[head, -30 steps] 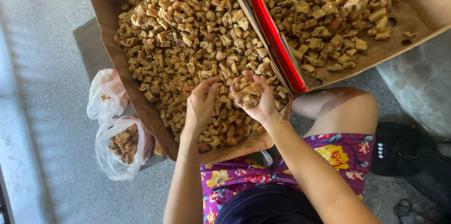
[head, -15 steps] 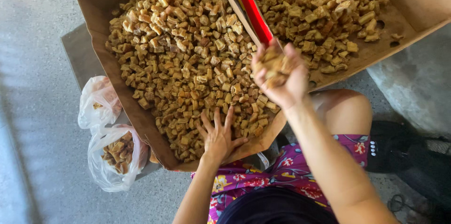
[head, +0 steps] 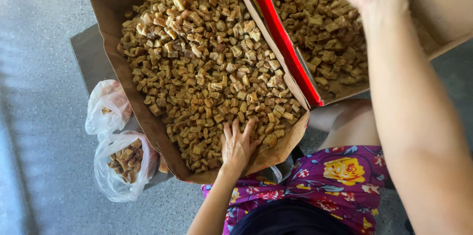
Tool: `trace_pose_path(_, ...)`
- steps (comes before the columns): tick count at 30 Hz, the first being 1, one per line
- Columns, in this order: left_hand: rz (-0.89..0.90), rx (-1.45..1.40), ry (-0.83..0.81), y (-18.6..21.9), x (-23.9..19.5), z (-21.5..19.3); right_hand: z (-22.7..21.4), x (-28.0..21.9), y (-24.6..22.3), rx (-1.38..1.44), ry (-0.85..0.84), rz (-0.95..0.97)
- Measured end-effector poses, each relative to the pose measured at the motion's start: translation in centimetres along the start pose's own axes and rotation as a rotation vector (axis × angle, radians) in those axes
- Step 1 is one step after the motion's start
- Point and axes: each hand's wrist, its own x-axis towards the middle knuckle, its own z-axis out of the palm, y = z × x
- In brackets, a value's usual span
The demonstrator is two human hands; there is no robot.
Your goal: The person sits on the floor and sorts small, cubed, brown food items by hand. They scoop handfuls from a large cardboard box, inspect the pieces, and transfer them into a second cardboard box. The process is repetitive, involving continuous scooping and transferring between the two boxes.
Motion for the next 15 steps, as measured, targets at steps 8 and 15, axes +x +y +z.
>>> trace_pose_path(8, 0.052, -0.261, 0.131, -3.8, 1.3, 2.7, -1.2, -15.6, 16.1, 0.393, -0.294, 0.511)
trace_pose_path(15, -0.658, -1.095, -0.12, -5.8, 3.4, -4.6, -7.0, -19.7, 25.5, 0.201, -0.11, 0.6)
